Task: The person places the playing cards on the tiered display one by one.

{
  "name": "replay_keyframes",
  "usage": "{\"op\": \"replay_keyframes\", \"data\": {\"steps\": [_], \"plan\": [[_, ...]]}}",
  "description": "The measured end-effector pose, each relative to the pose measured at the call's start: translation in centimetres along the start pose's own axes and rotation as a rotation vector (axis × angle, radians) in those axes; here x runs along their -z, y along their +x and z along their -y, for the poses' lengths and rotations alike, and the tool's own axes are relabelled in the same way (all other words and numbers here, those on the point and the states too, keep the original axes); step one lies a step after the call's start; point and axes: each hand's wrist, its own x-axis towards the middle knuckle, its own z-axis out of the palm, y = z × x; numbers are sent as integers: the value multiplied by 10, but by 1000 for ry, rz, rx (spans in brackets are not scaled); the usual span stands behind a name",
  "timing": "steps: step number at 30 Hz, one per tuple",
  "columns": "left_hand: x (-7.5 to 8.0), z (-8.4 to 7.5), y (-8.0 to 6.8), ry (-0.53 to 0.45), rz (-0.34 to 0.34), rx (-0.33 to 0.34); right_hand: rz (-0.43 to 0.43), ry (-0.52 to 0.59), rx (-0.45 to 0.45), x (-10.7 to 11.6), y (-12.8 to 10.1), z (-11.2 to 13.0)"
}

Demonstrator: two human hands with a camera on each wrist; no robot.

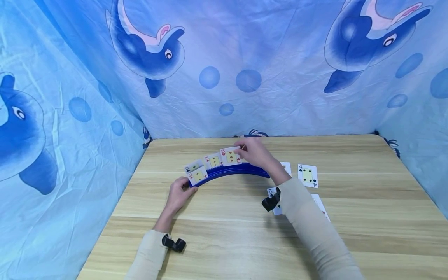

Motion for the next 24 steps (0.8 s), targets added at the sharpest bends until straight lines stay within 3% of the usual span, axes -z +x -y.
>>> {"op": "replay_keyframes", "data": {"steps": [24], "plan": [[0,-1,0,-13,10,24,55,9,-7,-44,13,4]]}}
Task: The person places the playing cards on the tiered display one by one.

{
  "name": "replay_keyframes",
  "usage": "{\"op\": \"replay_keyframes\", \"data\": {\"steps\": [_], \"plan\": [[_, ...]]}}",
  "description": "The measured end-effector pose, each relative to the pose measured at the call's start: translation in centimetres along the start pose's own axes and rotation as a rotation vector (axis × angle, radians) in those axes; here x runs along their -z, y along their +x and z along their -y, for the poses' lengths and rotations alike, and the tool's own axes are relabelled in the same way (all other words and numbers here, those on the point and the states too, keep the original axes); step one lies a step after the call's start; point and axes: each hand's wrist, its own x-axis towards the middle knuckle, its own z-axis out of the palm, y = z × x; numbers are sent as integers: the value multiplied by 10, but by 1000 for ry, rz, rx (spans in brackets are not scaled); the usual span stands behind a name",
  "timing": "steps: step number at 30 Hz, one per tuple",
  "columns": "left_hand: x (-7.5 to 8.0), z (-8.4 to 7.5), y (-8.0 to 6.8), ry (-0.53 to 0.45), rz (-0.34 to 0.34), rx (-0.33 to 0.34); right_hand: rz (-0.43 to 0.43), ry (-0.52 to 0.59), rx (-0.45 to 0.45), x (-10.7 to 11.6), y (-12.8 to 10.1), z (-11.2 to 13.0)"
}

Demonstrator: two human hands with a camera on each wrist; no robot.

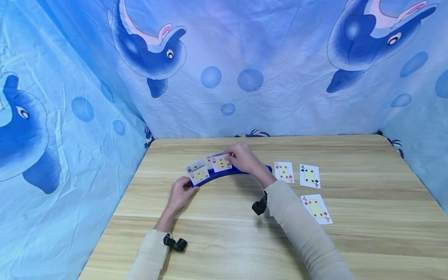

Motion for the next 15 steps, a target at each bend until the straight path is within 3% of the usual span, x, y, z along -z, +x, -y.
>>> {"op": "replay_keyframes", "data": {"steps": [8,15], "plan": [[0,0,1,1,-2,-9,34,5,-48,-14,1,-2],[1,-2,0,1,-1,-10,42,9,-39,-22,3,-4]]}}
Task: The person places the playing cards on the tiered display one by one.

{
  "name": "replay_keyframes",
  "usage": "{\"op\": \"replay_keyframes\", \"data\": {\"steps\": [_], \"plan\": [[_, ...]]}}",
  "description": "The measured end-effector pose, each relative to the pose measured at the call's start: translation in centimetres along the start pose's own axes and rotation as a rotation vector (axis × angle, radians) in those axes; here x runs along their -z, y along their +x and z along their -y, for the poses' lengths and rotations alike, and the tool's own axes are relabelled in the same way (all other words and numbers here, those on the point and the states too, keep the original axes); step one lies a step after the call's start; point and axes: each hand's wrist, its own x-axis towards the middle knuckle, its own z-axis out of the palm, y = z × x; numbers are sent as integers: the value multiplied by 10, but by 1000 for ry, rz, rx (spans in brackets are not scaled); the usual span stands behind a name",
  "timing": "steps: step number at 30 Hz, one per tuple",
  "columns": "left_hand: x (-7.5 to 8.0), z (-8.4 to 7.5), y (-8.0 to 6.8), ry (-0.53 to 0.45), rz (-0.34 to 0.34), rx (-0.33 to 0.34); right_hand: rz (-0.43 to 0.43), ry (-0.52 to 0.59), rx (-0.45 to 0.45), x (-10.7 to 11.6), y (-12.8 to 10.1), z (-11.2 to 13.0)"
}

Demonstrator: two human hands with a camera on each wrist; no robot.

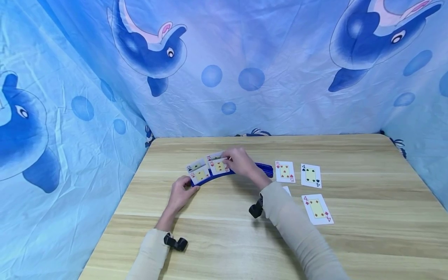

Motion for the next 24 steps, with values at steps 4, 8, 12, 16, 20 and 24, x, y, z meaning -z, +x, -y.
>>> {"op": "replay_keyframes", "data": {"steps": [4,8,12,16,20,24], "plan": [[0,0,0,-9,-5,-2,4,-4,9,-3,0,0],[0,1,0,-15,-6,-1,-2,3,-3,-3,0,1],[-1,1,0,-18,-5,-1,-16,-1,-12,-3,0,1],[-1,1,0,-21,-7,2,-13,-20,10,-6,1,-1],[-1,1,-1,-26,-6,5,6,-26,10,-9,1,-2],[-1,1,-1,-25,-5,6,24,-21,2,-8,-1,-2]]}}
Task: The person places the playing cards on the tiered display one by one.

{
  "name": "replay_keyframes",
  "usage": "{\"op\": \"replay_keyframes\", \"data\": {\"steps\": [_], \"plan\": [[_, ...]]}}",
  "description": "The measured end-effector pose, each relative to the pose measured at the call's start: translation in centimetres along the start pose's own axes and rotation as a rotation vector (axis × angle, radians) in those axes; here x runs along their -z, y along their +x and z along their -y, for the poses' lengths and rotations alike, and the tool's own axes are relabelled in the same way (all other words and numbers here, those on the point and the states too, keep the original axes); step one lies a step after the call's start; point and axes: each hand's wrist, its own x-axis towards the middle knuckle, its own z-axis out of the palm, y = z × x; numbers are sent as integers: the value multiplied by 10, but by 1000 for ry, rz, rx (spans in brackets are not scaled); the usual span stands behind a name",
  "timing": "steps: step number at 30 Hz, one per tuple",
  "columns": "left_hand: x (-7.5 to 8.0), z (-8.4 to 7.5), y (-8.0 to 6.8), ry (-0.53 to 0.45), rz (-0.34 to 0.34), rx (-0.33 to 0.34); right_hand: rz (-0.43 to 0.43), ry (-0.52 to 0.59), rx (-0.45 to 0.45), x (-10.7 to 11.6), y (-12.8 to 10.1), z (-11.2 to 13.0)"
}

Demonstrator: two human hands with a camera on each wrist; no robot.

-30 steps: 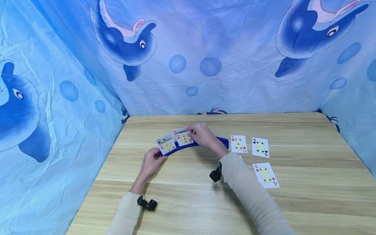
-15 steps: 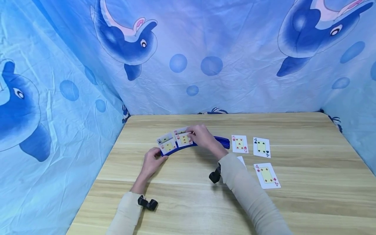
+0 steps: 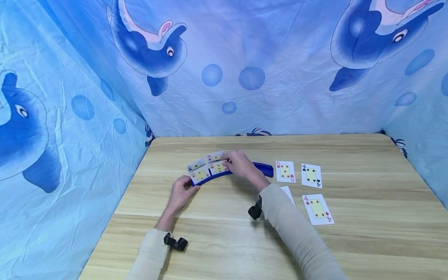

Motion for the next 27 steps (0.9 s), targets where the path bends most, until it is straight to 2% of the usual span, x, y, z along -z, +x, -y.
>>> {"op": "replay_keyframes", "data": {"steps": [8,20,27], "plan": [[-1,0,0,7,2,1,-5,-7,-51,20,-7,2],[1,0,1,1,6,2,-49,-100,-75,81,-29,-10],[1,0,1,12,9,8,-79,-125,-109,107,-47,-17]]}}
